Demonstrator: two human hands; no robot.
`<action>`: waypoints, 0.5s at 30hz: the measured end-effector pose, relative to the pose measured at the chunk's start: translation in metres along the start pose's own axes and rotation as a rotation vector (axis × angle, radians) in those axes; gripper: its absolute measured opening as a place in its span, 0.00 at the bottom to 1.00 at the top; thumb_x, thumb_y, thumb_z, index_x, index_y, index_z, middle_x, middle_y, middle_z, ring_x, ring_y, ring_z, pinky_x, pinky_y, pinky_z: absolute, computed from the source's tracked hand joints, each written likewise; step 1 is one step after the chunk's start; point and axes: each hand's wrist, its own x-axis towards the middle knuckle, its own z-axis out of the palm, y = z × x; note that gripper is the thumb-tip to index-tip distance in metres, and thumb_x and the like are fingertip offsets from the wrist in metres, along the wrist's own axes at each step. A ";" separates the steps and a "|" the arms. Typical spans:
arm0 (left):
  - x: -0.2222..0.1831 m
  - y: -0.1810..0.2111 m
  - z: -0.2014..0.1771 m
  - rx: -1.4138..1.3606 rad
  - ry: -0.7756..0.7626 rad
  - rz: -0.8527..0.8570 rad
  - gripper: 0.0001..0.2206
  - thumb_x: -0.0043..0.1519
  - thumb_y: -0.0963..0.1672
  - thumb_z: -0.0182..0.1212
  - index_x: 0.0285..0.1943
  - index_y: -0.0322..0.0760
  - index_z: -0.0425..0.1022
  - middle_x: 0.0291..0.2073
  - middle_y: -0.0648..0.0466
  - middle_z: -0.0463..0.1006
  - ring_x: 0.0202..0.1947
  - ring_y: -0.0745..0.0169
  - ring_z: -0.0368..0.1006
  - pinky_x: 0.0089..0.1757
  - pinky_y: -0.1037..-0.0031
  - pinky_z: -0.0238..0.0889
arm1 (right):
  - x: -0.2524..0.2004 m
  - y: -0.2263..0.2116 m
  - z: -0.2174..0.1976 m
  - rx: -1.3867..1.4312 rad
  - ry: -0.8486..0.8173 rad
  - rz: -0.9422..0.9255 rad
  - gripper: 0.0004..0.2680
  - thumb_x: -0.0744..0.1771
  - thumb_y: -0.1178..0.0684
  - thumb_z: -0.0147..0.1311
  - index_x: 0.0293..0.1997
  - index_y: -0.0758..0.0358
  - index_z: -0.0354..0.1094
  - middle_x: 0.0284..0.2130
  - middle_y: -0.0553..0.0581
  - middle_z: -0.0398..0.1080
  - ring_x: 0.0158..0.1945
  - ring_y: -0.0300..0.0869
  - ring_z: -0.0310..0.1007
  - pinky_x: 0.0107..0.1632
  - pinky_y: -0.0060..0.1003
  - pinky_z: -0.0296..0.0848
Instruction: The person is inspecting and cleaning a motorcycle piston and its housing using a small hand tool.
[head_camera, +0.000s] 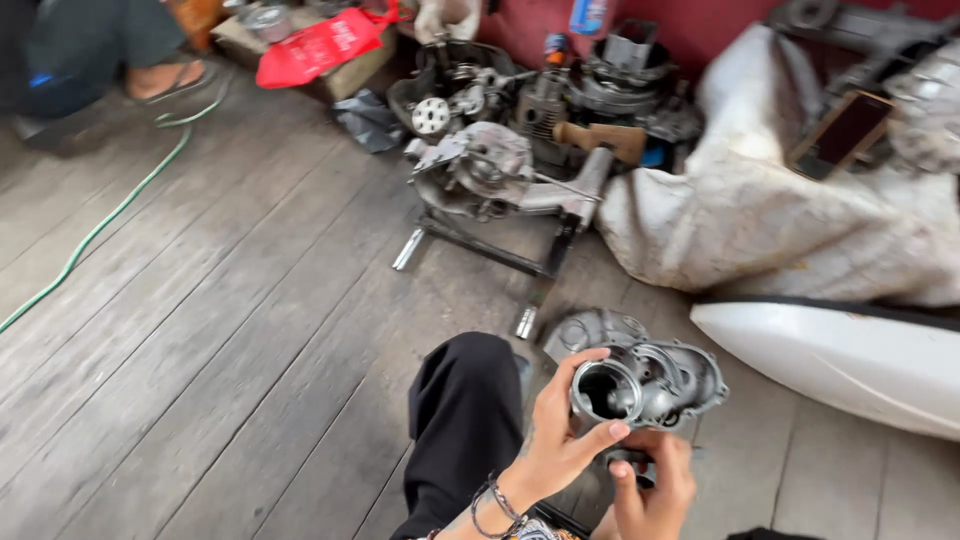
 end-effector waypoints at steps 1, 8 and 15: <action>0.002 0.000 0.003 -0.014 -0.032 -0.005 0.28 0.57 0.43 0.65 0.67 0.31 0.62 0.50 0.48 0.77 0.45 0.59 0.74 0.49 0.71 0.67 | 0.001 0.001 -0.005 -0.016 0.029 0.013 0.11 0.63 0.49 0.57 0.40 0.67 0.71 0.32 0.54 0.69 0.32 0.39 0.64 0.34 0.30 0.65; -0.004 -0.012 0.017 -0.067 -0.025 -0.081 0.31 0.43 0.50 0.78 0.55 0.34 0.74 0.46 0.53 0.74 0.43 0.61 0.72 0.48 0.71 0.67 | -0.012 -0.015 -0.036 -0.120 0.087 0.205 0.02 0.67 0.61 0.50 0.41 0.66 0.65 0.27 0.54 0.72 0.24 0.37 0.65 0.31 0.31 0.68; 0.001 -0.013 0.020 -0.297 -0.065 -0.077 0.32 0.50 0.50 0.77 0.57 0.33 0.63 0.47 0.45 0.78 0.51 0.53 0.76 0.53 0.64 0.69 | -0.043 -0.015 -0.001 -0.041 0.153 0.124 0.06 0.57 0.57 0.65 0.25 0.63 0.69 0.25 0.52 0.77 0.15 0.32 0.62 0.22 0.23 0.61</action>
